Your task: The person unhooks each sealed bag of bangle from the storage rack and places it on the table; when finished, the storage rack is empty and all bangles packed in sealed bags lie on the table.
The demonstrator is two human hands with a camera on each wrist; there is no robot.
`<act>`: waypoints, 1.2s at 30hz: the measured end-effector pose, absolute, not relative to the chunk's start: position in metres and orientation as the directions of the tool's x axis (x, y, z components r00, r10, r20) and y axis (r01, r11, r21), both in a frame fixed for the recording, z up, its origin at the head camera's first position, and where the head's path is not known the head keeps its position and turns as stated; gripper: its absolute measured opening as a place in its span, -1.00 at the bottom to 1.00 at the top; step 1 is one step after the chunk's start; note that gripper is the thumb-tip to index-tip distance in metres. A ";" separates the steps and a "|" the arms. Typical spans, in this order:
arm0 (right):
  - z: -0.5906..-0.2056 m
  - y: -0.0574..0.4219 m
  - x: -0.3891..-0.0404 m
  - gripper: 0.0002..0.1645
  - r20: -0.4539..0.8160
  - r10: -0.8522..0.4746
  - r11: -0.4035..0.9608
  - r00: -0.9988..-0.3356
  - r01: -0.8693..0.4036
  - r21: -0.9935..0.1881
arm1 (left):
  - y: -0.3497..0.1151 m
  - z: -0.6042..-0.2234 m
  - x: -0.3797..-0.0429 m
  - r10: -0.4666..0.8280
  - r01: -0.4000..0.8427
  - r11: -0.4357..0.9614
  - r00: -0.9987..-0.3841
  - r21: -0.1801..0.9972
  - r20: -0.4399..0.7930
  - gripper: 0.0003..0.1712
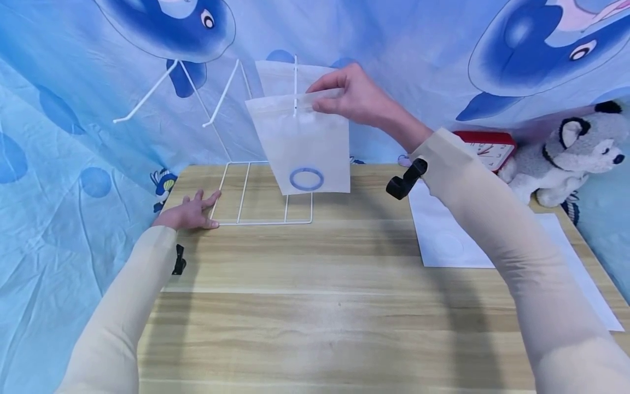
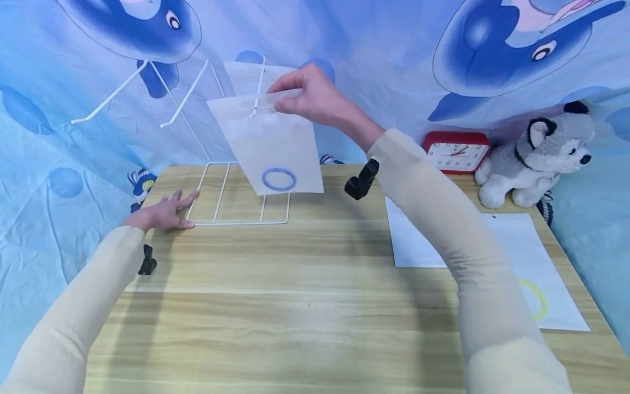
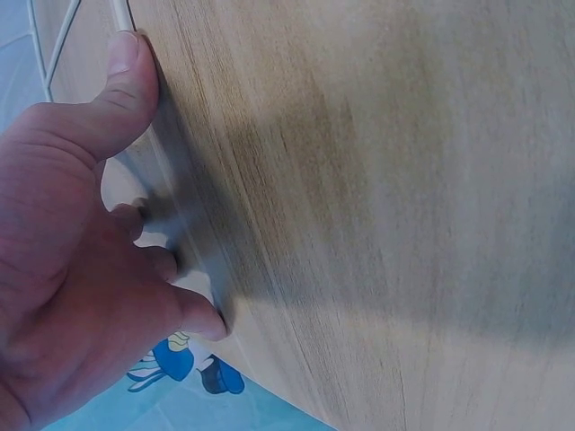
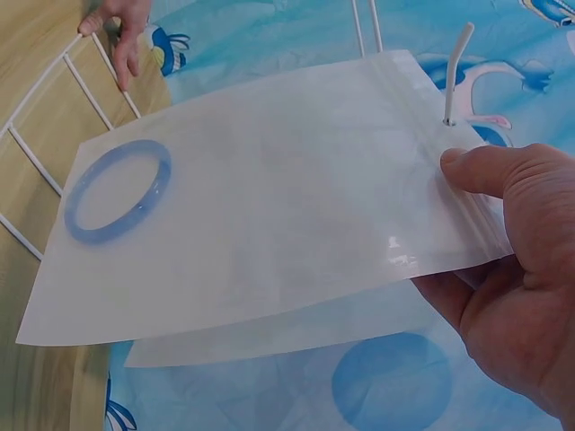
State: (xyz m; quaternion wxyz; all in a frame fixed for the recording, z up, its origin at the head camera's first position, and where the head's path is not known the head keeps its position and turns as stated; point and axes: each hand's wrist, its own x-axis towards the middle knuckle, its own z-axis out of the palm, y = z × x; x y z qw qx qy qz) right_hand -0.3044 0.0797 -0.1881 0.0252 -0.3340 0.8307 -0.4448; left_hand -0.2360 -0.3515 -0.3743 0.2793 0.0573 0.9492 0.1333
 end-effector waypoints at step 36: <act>-0.173 0.125 -0.244 -0.77 0.440 -0.644 0.228 -0.626 -0.705 -0.671 | -0.345 -0.364 -0.241 0.191 0.017 0.948 -0.829 0.318 -0.525 0.14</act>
